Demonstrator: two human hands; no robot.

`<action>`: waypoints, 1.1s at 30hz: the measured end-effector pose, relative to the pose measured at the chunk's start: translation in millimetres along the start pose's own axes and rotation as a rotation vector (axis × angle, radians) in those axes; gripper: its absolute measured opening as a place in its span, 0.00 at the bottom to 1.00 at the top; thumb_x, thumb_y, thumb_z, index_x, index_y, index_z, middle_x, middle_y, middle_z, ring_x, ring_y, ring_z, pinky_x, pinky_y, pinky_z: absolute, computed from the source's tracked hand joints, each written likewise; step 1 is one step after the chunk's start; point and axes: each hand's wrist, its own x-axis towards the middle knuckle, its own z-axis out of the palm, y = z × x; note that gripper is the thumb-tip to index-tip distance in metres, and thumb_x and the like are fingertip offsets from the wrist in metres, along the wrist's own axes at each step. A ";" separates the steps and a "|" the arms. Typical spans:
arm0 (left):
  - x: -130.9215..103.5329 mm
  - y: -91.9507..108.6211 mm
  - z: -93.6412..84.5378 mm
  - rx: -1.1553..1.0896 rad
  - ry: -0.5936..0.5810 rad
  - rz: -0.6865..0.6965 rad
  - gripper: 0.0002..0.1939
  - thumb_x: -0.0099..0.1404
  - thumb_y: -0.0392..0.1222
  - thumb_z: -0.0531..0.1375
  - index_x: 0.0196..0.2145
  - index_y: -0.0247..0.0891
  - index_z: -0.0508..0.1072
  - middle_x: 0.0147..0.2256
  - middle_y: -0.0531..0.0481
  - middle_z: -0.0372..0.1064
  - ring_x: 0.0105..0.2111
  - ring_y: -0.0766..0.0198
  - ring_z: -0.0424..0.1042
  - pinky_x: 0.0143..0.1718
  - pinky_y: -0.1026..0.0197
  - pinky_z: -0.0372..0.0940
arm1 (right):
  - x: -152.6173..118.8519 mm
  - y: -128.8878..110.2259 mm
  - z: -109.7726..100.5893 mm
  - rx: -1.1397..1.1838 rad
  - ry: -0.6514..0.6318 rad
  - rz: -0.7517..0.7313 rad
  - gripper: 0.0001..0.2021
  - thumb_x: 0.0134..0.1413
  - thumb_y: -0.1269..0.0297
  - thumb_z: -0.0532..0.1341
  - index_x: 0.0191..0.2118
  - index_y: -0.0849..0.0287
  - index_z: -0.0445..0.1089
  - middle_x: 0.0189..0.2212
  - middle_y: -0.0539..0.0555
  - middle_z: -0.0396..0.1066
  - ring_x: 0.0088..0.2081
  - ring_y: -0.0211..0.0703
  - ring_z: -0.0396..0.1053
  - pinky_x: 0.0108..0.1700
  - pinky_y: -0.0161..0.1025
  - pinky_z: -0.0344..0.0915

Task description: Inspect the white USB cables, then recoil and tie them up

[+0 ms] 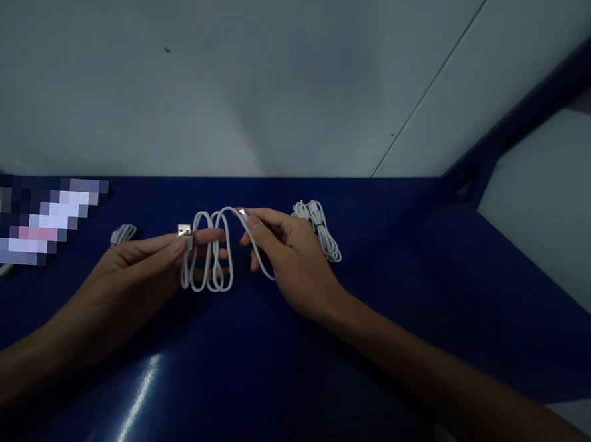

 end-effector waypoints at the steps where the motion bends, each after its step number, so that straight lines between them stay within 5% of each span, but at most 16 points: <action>1: 0.4 0.2 0.5 0.005 0.002 0.001 0.16 0.79 0.47 0.65 0.58 0.42 0.85 0.56 0.40 0.83 0.55 0.47 0.83 0.64 0.47 0.70 | 0.0 0.5 -0.1 0.033 -0.021 0.013 0.15 0.78 0.59 0.62 0.61 0.57 0.78 0.37 0.51 0.76 0.26 0.34 0.68 0.28 0.36 0.65; 11: 2.4 -1.4 -0.2 -0.043 0.017 -0.018 0.17 0.78 0.48 0.66 0.59 0.42 0.85 0.61 0.39 0.81 0.60 0.43 0.78 0.66 0.42 0.68 | -1.7 0.4 3.0 0.231 -0.083 0.013 0.16 0.77 0.57 0.64 0.63 0.56 0.68 0.28 0.43 0.68 0.22 0.31 0.55 0.23 0.32 0.54; 15: 2.8 -3.0 -0.9 -0.077 0.006 -0.026 0.17 0.79 0.46 0.64 0.60 0.41 0.84 0.61 0.39 0.80 0.61 0.43 0.78 0.65 0.43 0.69 | -4.8 2.7 4.6 -0.075 -0.043 -0.198 0.20 0.74 0.60 0.67 0.65 0.55 0.66 0.29 0.44 0.71 0.30 0.38 0.72 0.36 0.39 0.71; 21: 1.0 -3.5 -2.4 -0.054 -0.012 -0.017 0.17 0.80 0.47 0.62 0.60 0.43 0.84 0.62 0.40 0.79 0.61 0.45 0.78 0.68 0.42 0.66 | -6.1 9.0 6.5 -0.509 0.137 -0.448 0.07 0.78 0.65 0.62 0.56 0.57 0.70 0.35 0.50 0.79 0.39 0.45 0.81 0.42 0.43 0.74; 29: 2.2 -0.3 2.3 -0.045 0.043 -0.001 0.16 0.77 0.48 0.67 0.58 0.43 0.86 0.58 0.38 0.83 0.60 0.42 0.79 0.65 0.41 0.68 | -5.8 2.3 1.7 -0.175 -0.015 -0.178 0.07 0.78 0.60 0.62 0.50 0.56 0.73 0.40 0.52 0.78 0.39 0.41 0.76 0.41 0.41 0.73; 33: 2.3 -3.1 -2.7 -0.046 0.044 -0.018 0.17 0.77 0.49 0.66 0.58 0.42 0.85 0.59 0.39 0.82 0.59 0.43 0.79 0.67 0.42 0.67 | -8.9 -1.1 2.7 -0.083 -0.049 -0.059 0.13 0.78 0.57 0.61 0.61 0.53 0.69 0.35 0.48 0.72 0.34 0.41 0.70 0.35 0.40 0.69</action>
